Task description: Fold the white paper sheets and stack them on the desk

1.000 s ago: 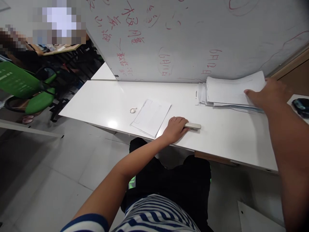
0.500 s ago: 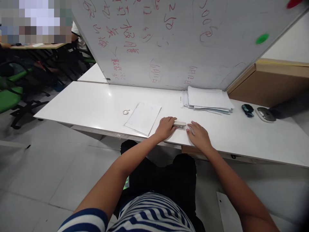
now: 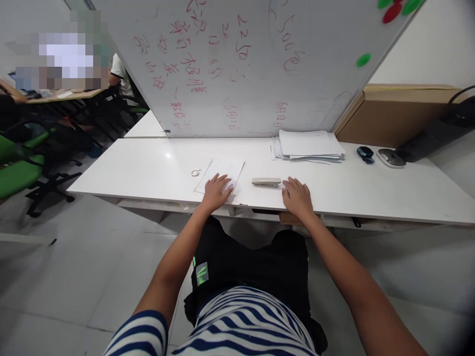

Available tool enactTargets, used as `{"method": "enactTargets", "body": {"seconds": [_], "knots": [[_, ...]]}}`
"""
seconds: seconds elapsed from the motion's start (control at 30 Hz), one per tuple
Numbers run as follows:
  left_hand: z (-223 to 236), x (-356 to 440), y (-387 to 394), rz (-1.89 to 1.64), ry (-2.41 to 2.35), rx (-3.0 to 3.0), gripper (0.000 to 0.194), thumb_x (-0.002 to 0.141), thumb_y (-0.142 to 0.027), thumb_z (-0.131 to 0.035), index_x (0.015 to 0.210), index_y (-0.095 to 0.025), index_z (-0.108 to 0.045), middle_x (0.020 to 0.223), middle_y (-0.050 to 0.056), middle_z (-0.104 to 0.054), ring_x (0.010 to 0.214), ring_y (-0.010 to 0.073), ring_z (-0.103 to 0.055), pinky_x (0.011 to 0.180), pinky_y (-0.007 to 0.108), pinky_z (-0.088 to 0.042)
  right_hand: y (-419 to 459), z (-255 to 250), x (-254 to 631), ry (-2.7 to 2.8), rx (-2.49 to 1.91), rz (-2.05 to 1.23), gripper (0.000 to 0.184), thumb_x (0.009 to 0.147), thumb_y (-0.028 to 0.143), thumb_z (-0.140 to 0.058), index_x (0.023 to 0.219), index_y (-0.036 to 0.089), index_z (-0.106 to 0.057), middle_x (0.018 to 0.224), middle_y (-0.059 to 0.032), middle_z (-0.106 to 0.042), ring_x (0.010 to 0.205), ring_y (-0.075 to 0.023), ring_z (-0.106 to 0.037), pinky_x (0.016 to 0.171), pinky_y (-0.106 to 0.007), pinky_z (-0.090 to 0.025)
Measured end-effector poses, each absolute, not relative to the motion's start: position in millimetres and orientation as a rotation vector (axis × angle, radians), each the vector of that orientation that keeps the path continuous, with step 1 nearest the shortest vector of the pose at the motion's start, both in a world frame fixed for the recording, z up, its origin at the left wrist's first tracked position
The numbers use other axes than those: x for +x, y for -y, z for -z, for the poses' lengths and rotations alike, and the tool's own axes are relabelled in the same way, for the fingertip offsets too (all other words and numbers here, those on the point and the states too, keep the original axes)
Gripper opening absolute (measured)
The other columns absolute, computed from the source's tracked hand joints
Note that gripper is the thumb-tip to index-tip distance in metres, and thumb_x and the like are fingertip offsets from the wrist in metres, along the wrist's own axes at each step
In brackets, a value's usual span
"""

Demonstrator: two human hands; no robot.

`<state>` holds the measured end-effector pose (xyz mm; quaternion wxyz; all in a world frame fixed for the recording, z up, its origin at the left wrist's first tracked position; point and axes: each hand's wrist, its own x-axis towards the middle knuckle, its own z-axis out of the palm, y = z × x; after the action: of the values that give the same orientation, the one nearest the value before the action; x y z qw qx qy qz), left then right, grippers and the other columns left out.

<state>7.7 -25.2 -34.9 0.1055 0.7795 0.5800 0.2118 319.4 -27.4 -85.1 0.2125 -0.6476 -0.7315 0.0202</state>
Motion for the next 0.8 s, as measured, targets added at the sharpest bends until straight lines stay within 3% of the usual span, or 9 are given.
{"method": "enactTargets", "body": {"seconds": [0.1, 0.2, 0.5, 0.67, 0.8], "knots": [[35.6, -19.6, 30.4, -0.267, -1.773, 2.241, 0.052, 0.089, -0.054, -0.046, 0.136, -0.032, -0.043, 0.152, 0.003, -0.032, 0.143, 0.032, -0.016, 0.11, 0.064, -0.01, 26.7, 86.9, 320.6, 2.03, -1.805, -0.067, 0.043, 0.093, 0.032, -0.033, 0.127, 0.017, -0.054, 0.142, -0.0121, -0.046, 0.133, -0.0295, -0.037, 0.108, -0.054, -0.026], [39.6, -25.4, 31.0, -0.226, -1.802, 2.225, 0.053, 0.089, -0.058, -0.043, 0.138, -0.035, -0.042, 0.153, -0.001, -0.028, 0.143, 0.0299, -0.017, 0.112, 0.059, -0.009, 26.7, 88.4, 321.6, 2.032, -1.801, -0.076, 0.043, 0.093, 0.032, -0.033, 0.128, 0.017, -0.054, 0.142, -0.0122, -0.045, 0.133, -0.0295, -0.036, 0.108, -0.054, -0.025], [44.0, -22.2, 28.7, -0.372, -1.914, 2.292, 0.046, 0.089, -0.052, -0.05, 0.13, -0.032, -0.054, 0.137, 0.001, -0.053, 0.133, 0.0257, -0.039, 0.106, 0.039, -0.031, 24.9, 91.4, 323.5, 1.975, -1.744, -0.101, 0.04, 0.092, 0.033, -0.037, 0.123, 0.017, -0.057, 0.139, -0.013, -0.049, 0.131, -0.0299, -0.04, 0.108, -0.055, -0.026], [33.7, -26.8, 23.6, -0.479, -1.992, 2.269, 0.038, 0.091, -0.045, -0.05, 0.121, -0.025, -0.061, 0.12, 0.005, -0.066, 0.115, 0.026, -0.057, 0.097, 0.036, -0.04, 43.7, 80.1, 320.3, 1.704, -1.519, -0.101, 0.04, 0.092, 0.035, -0.039, 0.121, 0.016, -0.057, 0.129, -0.0142, -0.056, 0.123, -0.0253, -0.048, 0.105, -0.046, -0.035], [13.5, -27.4, 31.7, -0.805, -2.018, 2.188, 0.035, 0.092, -0.041, -0.048, 0.118, -0.023, -0.062, 0.114, 0.005, -0.068, 0.105, 0.0253, -0.062, 0.089, 0.034, -0.045, 91.7, 70.6, 300.7, 1.46, -1.349, -0.284, 0.037, 0.091, 0.042, -0.046, 0.118, 0.02, -0.059, 0.124, -0.0124, -0.059, 0.12, -0.0255, -0.05, 0.105, -0.047, -0.035]]}}
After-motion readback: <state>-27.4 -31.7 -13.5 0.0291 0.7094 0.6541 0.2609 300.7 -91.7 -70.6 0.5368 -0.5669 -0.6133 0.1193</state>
